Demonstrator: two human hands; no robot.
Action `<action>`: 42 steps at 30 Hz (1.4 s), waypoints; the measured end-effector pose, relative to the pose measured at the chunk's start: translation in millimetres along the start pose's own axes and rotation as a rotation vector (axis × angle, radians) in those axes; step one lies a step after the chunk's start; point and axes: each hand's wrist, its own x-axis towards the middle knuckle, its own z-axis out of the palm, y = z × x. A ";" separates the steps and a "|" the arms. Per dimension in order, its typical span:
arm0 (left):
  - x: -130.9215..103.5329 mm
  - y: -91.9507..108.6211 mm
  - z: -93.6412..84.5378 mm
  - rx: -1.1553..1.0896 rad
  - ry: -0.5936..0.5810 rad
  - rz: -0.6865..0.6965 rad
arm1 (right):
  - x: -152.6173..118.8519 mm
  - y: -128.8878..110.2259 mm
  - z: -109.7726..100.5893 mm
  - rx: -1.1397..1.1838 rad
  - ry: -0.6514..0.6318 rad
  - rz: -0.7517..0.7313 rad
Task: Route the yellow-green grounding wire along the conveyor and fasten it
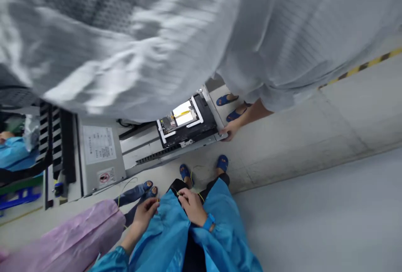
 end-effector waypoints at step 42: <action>-105.9 24.0 -151.2 -0.498 0.373 0.222 | 31.0 -178.5 148.0 -0.105 -0.421 -0.125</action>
